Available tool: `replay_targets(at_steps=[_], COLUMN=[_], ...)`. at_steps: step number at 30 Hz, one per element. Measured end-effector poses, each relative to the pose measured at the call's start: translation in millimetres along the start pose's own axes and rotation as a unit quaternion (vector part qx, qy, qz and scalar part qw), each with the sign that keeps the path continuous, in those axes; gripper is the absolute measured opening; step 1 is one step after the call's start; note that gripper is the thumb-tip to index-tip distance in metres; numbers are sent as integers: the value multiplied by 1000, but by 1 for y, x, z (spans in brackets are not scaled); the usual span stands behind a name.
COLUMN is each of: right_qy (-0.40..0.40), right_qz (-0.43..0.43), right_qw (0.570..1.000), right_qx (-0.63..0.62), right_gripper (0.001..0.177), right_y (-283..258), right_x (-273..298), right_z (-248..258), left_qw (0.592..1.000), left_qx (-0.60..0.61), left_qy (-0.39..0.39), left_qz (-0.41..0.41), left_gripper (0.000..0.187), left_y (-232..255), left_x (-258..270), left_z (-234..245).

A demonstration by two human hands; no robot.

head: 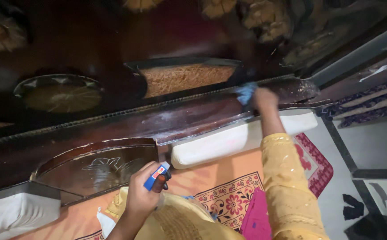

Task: The person wipes the wooden headboard of a bed using a cloth after spraying it with a cleaning solution.

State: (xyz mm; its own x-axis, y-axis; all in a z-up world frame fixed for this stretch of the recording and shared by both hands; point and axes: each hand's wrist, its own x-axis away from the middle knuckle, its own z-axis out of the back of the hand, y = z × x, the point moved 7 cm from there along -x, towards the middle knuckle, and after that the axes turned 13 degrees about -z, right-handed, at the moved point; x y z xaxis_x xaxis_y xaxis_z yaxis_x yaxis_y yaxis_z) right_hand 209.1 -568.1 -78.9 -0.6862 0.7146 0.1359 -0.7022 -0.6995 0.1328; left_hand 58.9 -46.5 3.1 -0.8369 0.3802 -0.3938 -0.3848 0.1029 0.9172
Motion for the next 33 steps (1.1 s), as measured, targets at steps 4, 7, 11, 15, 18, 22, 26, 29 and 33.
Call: replay_targets(at_steps=[4, 7, 11, 15, 18, 22, 26, 29, 33], right_qy=[140, 252, 47, -103, -185, -215, -246, -167, 78], right_qz=[1, 132, 371, 527, 521, 496, 415, 272, -27], right_qw=[986, 929, 902, 828, 819, 832, 870, 937, 996], right_qx=[-95, -238, -216, -162, -153, -124, -101, -144, -25], right_gripper=[28, 29, 37, 55, 56, 73, 83, 64, 24], right_y=[22, -19, -137, -188, -174, -106, -12, 67, 155], right_x=[25, 109, 202, 221, 168, 87, -11, -89, -146], right_z=[66, 98, 46, 0, -14, -19, -24, -30, -5], left_qw=[1000, 1000, 999, 996, 996, 998, 994, 991, 983], left_qx=[2, 6, -11, -19, -53, -57, -104, -120, -163], left_qy=[-10, -22, -50, -82, -78, -21, 27, 56, 81], left_qz=[16, 16, 19, -30, -3, -27, -18, -9, -21], left_gripper=[62, 60, 59, 56, 50, 43, 48, 53, 53], left_y=[-5, -7, -9, -5, -17, -23, -26, -23, -16], left_x=[-4, -10, -27, -50, -64, -72, -63, -54, -47], left_z=[-3, -10, -29, -54, -72, -87, -78, -57, -39])
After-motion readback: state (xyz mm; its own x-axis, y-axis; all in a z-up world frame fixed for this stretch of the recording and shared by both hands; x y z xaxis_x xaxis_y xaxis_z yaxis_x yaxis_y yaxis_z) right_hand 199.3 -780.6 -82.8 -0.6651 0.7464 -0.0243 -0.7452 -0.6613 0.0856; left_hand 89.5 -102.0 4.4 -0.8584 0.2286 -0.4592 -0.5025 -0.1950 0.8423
